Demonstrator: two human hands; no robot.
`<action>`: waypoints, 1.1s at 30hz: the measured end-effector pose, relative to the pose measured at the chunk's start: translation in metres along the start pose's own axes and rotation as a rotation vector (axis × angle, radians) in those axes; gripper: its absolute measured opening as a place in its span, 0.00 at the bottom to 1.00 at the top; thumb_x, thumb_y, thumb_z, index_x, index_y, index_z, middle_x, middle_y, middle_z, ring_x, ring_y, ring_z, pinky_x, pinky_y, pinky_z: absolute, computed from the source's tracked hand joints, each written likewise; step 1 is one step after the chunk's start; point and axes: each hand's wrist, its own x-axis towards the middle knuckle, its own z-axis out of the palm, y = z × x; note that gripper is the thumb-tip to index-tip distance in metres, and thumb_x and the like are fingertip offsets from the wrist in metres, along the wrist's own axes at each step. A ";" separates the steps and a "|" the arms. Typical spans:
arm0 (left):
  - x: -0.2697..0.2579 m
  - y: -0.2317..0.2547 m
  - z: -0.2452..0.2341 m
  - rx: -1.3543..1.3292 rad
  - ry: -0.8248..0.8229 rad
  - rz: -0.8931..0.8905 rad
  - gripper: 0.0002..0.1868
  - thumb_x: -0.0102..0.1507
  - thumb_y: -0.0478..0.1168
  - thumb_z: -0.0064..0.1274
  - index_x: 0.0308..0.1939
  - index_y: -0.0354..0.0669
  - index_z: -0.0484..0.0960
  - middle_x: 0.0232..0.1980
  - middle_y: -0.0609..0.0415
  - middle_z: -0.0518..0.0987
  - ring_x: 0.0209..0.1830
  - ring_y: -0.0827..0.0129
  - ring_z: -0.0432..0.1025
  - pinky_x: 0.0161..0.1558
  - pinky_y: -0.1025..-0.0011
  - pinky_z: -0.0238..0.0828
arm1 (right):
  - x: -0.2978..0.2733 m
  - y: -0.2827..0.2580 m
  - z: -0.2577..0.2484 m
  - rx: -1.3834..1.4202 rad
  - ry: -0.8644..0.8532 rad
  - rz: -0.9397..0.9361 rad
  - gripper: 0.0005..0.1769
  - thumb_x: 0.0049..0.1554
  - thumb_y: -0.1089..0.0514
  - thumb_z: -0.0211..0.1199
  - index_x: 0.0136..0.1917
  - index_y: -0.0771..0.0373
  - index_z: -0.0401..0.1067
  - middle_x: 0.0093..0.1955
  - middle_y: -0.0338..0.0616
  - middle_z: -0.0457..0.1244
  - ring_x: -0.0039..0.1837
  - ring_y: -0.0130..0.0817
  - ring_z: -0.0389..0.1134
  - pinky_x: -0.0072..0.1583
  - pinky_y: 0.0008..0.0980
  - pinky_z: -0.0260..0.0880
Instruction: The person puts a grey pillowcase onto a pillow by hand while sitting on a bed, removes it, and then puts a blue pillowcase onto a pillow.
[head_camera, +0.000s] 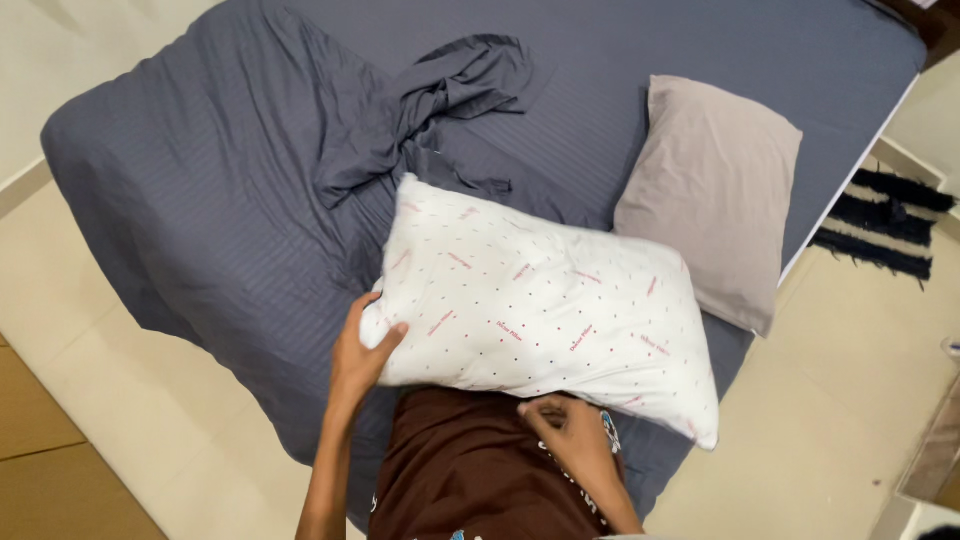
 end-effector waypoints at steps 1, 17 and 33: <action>-0.010 -0.003 -0.007 -0.014 -0.006 0.009 0.37 0.56 0.50 0.65 0.67 0.48 0.72 0.55 0.36 0.83 0.52 0.53 0.79 0.52 0.60 0.75 | -0.006 -0.014 -0.012 -0.120 0.028 0.085 0.18 0.53 0.44 0.70 0.43 0.62 0.83 0.38 0.49 0.75 0.39 0.39 0.78 0.44 0.31 0.75; 0.121 0.102 0.088 0.689 -0.169 0.484 0.20 0.68 0.49 0.44 0.57 0.45 0.83 0.56 0.46 0.83 0.60 0.54 0.75 0.77 0.32 0.28 | 0.250 -0.073 0.004 -0.647 -0.060 -0.320 0.33 0.64 0.33 0.40 0.74 0.47 0.65 0.81 0.42 0.50 0.82 0.50 0.45 0.74 0.77 0.34; 0.151 0.024 0.062 0.848 0.020 0.414 0.34 0.67 0.62 0.39 0.70 0.48 0.72 0.74 0.49 0.66 0.76 0.55 0.53 0.70 0.34 0.27 | 0.257 0.042 -0.117 -0.698 0.138 0.238 0.35 0.61 0.27 0.42 0.72 0.45 0.62 0.79 0.44 0.51 0.78 0.49 0.50 0.72 0.73 0.37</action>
